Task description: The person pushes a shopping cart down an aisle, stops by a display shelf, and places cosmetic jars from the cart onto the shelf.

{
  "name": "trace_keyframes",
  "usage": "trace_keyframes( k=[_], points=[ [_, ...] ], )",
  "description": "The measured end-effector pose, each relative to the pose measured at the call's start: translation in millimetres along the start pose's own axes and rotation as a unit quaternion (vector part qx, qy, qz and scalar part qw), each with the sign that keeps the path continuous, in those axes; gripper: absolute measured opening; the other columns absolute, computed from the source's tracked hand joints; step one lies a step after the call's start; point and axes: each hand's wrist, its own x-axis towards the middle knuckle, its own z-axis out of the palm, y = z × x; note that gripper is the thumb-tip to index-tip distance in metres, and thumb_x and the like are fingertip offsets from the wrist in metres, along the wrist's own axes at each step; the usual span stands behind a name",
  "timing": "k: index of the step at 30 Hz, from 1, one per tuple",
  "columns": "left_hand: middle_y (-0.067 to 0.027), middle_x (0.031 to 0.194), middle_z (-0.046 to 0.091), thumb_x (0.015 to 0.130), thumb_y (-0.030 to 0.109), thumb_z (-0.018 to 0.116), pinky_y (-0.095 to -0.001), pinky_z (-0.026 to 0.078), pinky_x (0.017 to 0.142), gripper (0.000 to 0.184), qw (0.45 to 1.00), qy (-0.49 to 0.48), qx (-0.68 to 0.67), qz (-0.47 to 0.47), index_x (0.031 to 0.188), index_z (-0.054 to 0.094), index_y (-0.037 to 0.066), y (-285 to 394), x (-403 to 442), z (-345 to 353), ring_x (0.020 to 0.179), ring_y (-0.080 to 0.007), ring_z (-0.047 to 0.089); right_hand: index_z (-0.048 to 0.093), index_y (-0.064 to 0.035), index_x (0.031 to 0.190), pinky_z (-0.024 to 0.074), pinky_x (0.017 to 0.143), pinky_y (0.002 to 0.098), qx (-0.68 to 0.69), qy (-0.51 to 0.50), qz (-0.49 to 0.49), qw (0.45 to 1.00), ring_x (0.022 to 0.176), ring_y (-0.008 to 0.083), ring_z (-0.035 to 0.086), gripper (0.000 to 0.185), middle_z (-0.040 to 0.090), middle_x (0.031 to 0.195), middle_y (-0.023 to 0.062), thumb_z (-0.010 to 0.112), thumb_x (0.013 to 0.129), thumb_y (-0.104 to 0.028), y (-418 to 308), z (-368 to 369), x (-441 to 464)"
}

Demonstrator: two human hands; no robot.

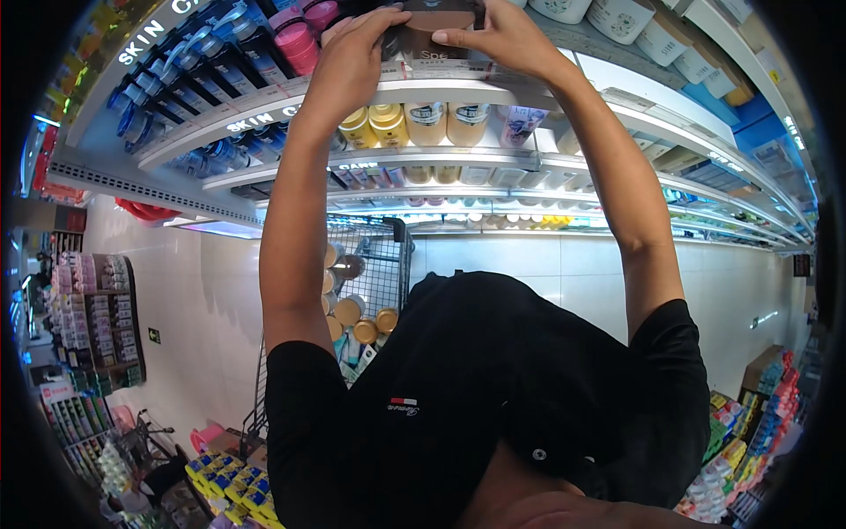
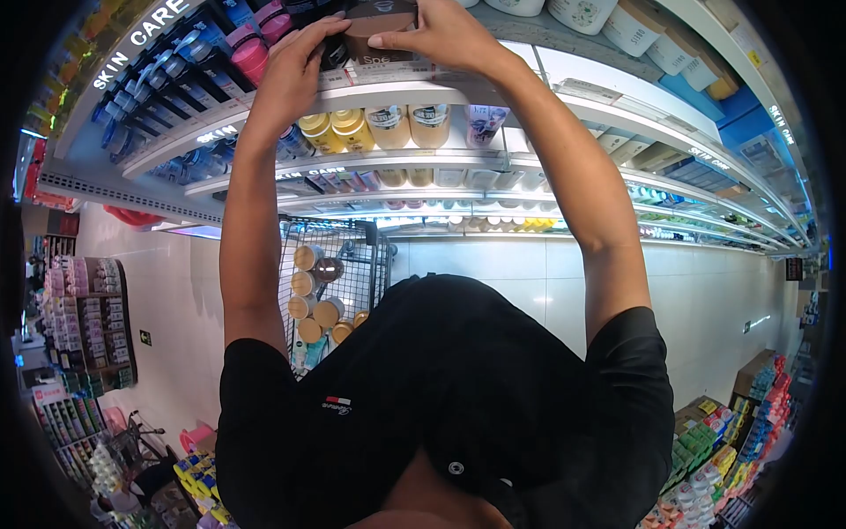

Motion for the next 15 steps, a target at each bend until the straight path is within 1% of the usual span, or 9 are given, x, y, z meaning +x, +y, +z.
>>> trace_keyframes(
  k=[2, 4, 6, 7, 9, 10, 12, 13, 15],
  points=[
    [-0.0133, 0.130, 0.065, 0.094, -0.004, 0.048, -0.0400, 0.047, 0.104, 0.040, 1.000, -0.004, -0.003, -0.021, 0.129, 0.063, 0.010, 5, 0, -1, 0.123, -0.0333, 0.060, 0.042, 0.0104, 0.138, 0.0512, 0.067, 0.0304, 0.015, -0.010, 0.012, 1.000, 0.074, 0.0163, 0.064, 0.083, 0.068, 0.081, 0.0120, 0.084, 0.079, -0.031, -1, -1, 0],
    [-0.0135, 0.130, 0.065, 0.094, -0.004, 0.048, -0.0400, 0.047, 0.104, 0.040, 1.000, -0.002, -0.007, -0.020, 0.129, 0.063, 0.010, 6, 0, -2, 0.122, -0.0334, 0.060, 0.042, 0.0105, 0.138, 0.0511, 0.066, 0.0300, 0.031, -0.020, 0.023, 0.999, 0.074, 0.0158, 0.064, 0.083, 0.068, 0.082, 0.0120, 0.084, 0.080, -0.030, -5, -2, -1],
    [-0.0138, 0.131, 0.064, 0.094, -0.004, 0.048, -0.0399, 0.047, 0.104, 0.040, 1.000, 0.000, -0.013, -0.018, 0.130, 0.063, 0.010, 6, 0, -2, 0.122, -0.0335, 0.060, 0.040, 0.0108, 0.139, 0.0511, 0.067, 0.0293, 0.043, -0.042, 0.066, 0.996, 0.075, 0.0149, 0.064, 0.084, 0.068, 0.084, 0.0124, 0.084, 0.080, -0.029, -11, -4, -2],
    [-0.0141, 0.131, 0.064, 0.094, -0.004, 0.048, -0.0397, 0.047, 0.105, 0.041, 1.000, 0.001, -0.014, -0.022, 0.129, 0.063, 0.010, 7, 1, -2, 0.122, -0.0336, 0.060, 0.040, 0.0108, 0.139, 0.0511, 0.067, 0.0293, 0.043, -0.042, 0.065, 0.996, 0.075, 0.0149, 0.064, 0.084, 0.068, 0.084, 0.0124, 0.084, 0.080, -0.029, -8, -3, -2],
    [-0.0145, 0.131, 0.064, 0.094, -0.004, 0.048, -0.0395, 0.046, 0.105, 0.041, 1.000, 0.001, -0.014, -0.025, 0.129, 0.063, 0.009, 6, 1, -1, 0.122, -0.0337, 0.060, 0.041, 0.0109, 0.139, 0.0506, 0.065, 0.0288, 0.058, -0.016, 0.019, 0.998, 0.073, 0.0142, 0.063, 0.082, 0.067, 0.083, 0.0117, 0.084, 0.081, -0.028, 0, 1, -2],
    [-0.0149, 0.131, 0.064, 0.094, -0.004, 0.048, -0.0393, 0.046, 0.106, 0.041, 1.000, 0.003, -0.010, -0.019, 0.129, 0.063, 0.009, 4, 1, -1, 0.123, -0.0338, 0.060, 0.041, 0.0109, 0.139, 0.0506, 0.065, 0.0288, 0.058, -0.016, 0.019, 0.998, 0.073, 0.0142, 0.063, 0.082, 0.067, 0.083, 0.0117, 0.084, 0.081, -0.028, -3, 0, -2],
    [-0.0153, 0.132, 0.063, 0.093, -0.005, 0.048, -0.0391, 0.046, 0.106, 0.041, 1.000, 0.004, -0.006, -0.013, 0.129, 0.063, 0.009, 3, 0, -1, 0.123, -0.0339, 0.059, 0.042, 0.0109, 0.138, 0.0508, 0.065, 0.0290, 0.005, -0.039, 0.052, 0.998, 0.073, 0.0143, 0.062, 0.080, 0.067, 0.085, 0.0116, 0.083, 0.081, -0.028, -10, -4, -3],
    [-0.0155, 0.132, 0.063, 0.093, -0.005, 0.049, -0.0390, 0.046, 0.107, 0.041, 1.000, 0.003, -0.004, -0.013, 0.129, 0.064, 0.009, 4, 1, -1, 0.124, -0.0339, 0.059, 0.042, 0.0109, 0.138, 0.0508, 0.065, 0.0290, 0.005, -0.039, 0.053, 0.998, 0.073, 0.0143, 0.062, 0.080, 0.067, 0.085, 0.0116, 0.083, 0.081, -0.028, -8, -3, -3],
    [-0.0157, 0.132, 0.063, 0.093, -0.006, 0.049, -0.0390, 0.046, 0.107, 0.041, 1.000, 0.003, -0.002, -0.013, 0.129, 0.064, 0.009, 4, 1, -1, 0.124, -0.0340, 0.059, 0.042, 0.0105, 0.138, 0.0510, 0.065, 0.0295, 0.048, -0.018, 0.018, 0.999, 0.074, 0.0144, 0.062, 0.079, 0.067, 0.086, 0.0119, 0.083, 0.082, -0.028, -1, 1, -4]
  ],
)
